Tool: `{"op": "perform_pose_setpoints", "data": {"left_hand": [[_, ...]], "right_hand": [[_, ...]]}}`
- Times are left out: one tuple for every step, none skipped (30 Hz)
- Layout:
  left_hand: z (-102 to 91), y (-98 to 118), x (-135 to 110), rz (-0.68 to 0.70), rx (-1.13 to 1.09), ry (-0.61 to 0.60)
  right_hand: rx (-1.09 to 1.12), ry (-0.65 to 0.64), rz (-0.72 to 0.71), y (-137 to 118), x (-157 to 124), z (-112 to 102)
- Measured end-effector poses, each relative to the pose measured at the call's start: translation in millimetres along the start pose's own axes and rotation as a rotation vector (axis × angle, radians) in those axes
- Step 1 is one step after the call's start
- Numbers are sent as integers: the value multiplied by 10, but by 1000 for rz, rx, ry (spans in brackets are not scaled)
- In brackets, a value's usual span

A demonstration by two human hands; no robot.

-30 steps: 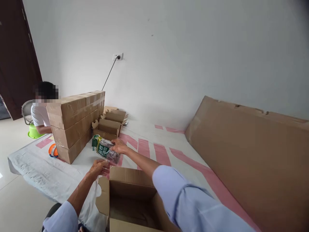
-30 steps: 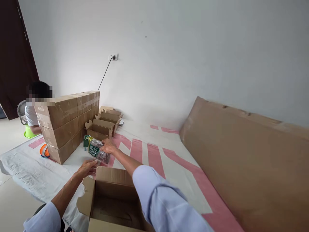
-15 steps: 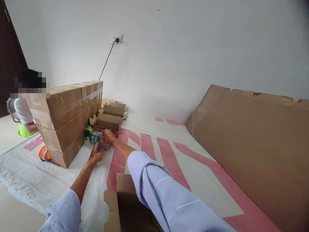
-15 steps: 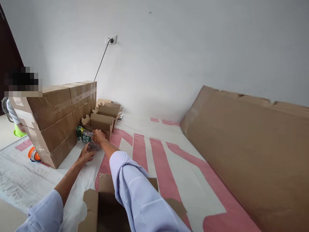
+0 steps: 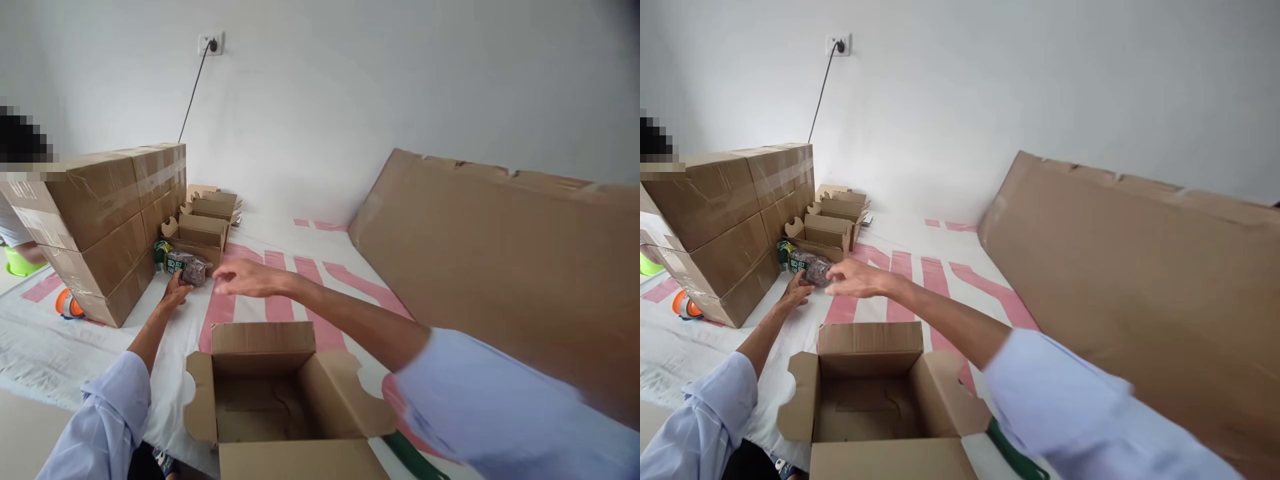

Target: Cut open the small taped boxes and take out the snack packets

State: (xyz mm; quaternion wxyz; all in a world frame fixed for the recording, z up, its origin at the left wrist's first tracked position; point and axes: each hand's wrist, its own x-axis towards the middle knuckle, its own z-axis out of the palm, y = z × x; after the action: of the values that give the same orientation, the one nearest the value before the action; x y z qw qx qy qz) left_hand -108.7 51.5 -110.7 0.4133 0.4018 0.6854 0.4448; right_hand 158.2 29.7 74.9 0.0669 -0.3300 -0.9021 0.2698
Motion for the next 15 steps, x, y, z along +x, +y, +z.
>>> {"op": "perform_pose_setpoints", "data": {"left_hand": [[-14,16,-35,2,15,-3],[-24,36,-71,3,30,-5],[-30,63,-105,3,43,-6],[-33,95,-139,5,56,-6],[-33,133,-174,7,68,-5],[-34,175,-212,12,80,-3],[-38,217,-257,20,92,-2],[-51,252,-315,31,105,-3],[-75,275,-390,44,118,-4],[-115,280,-489,54,130,-6],[-171,262,-617,70,144,-17],[-241,222,-778,93,162,-40],[-320,160,-973,116,180,-71],[-401,82,-1203,162,212,-132],[-476,-4,-1462,201,246,-195]], "right_hand": [[55,-5,-13,-2,-293,-50],[84,0,5,3,-588,-80],[90,23,48,17,-877,-90],[89,62,106,45,-1152,-76],[88,111,170,86,-1406,-40],[88,183,239,142,-1634,18],[96,249,293,210,-1834,93],[121,293,337,285,-2005,182],[162,330,380,364,-2150,283],[218,351,421,439,-2269,392],[284,365,464,507,-2368,506],[353,380,508,563,-2447,626],[420,397,544,604,-2509,749],[480,417,570,630,-2558,875],[534,439,584,642,-2596,1003]]}}
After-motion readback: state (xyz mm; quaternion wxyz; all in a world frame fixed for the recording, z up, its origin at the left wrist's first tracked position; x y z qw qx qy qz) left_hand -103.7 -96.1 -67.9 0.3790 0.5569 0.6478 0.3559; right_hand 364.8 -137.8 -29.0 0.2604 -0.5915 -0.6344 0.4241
